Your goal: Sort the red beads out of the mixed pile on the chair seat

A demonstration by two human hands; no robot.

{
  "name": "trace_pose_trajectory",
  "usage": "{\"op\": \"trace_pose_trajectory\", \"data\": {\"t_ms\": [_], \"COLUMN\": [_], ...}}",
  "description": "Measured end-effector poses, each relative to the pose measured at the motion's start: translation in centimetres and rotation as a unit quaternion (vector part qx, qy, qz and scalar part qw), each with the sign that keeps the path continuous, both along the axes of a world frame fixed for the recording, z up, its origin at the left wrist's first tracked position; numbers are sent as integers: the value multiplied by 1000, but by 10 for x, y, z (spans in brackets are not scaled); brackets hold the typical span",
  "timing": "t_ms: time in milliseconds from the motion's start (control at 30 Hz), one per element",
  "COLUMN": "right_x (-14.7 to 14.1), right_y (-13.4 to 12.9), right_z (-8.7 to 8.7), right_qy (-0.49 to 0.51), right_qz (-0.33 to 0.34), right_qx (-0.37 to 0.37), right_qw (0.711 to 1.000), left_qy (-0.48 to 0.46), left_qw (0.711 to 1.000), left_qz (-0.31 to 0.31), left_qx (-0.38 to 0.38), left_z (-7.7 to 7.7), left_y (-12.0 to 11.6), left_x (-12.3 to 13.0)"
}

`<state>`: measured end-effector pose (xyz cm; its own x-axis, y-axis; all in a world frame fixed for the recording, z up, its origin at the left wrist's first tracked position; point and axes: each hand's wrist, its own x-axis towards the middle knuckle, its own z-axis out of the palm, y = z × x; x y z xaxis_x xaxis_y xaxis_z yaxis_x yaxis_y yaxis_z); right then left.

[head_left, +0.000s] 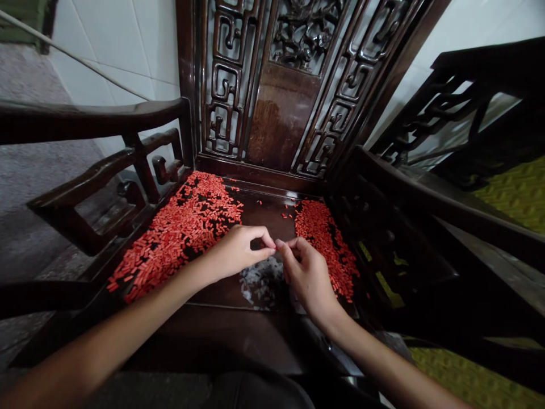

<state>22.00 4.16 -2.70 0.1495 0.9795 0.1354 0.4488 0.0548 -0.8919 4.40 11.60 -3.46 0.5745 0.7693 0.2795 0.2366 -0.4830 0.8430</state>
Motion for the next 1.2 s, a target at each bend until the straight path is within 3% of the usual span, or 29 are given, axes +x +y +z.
{"op": "trace_pose_trajectory", "data": {"t_ms": [200,700,1200], "right_x": [1,-6,-4], "right_y": [3,4,5], "right_z": [-1,2,9], "right_qy": [67,192,219], "right_qz": [26,51,54], "right_qx": [-28,-3,-22], "right_qw": [997,980,974], "left_qy": [-8,-75,-85], "left_qw": [1000,996,995], "left_qz": [18,30,24], "left_qx": [-8,-40,-43], "left_z": [-1,4,5], "left_y": [-1,-4,-5], "left_x": [0,1,1]}}
